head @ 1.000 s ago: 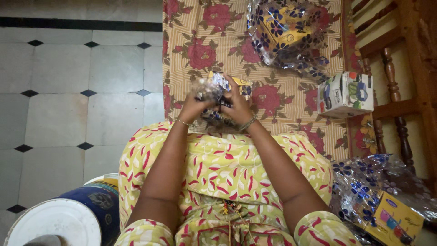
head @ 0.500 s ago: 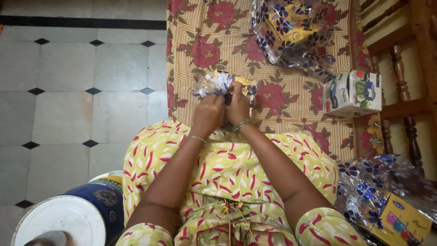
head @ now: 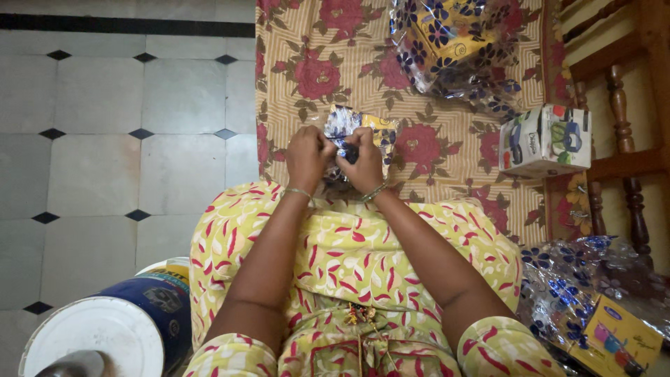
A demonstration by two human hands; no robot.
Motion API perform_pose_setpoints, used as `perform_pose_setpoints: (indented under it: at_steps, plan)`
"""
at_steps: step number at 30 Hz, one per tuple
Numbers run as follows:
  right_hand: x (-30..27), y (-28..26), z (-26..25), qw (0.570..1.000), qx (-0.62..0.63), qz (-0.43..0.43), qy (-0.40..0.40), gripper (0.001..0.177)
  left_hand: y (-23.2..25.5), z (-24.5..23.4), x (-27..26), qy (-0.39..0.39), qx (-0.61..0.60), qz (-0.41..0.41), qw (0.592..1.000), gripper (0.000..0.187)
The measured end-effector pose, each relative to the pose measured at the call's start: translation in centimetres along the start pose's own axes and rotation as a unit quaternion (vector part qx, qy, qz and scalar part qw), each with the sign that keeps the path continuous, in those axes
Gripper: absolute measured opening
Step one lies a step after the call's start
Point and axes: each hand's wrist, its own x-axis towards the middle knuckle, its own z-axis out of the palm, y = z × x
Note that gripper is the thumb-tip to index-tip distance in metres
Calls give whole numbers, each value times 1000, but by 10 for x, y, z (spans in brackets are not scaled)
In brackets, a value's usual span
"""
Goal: The person wraps small boxes with patterned cellophane while seated on the floor. They fold the cellophane around each box, tuck the edges, and place the wrapped items aside on the bed. The process is repeated for several boxes.
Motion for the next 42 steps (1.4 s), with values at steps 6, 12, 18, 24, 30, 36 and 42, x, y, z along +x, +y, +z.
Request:
perform_pose_setpoints:
  at_steps: [6,12,18,24,30,36,42]
  plan:
    - [6,7,-11,955,294,3,-38,57,-31,6,10,-66,-142,-123,980,22]
    - [11,-23,-30,990,-100,-49,-87,52,-39,15,4,-85,-151,-100,980,23]
    - [10,-10,-17,977,190,90,6,23,-49,14,6,-54,-166,-83,981,18]
    - [34,-9,-96,819,530,218,-22,20,-49,7,7,-37,-80,-122,989,22]
    - [23,-35,-64,992,21,15,-123,65,-31,11,0,-120,-136,-27,983,20]
    - [44,-15,-72,925,327,189,40,20,-31,2,5,-115,-238,14,964,19]
    - [51,-29,-113,947,305,96,-16,26,-26,7,6,-107,-388,-129,906,33]
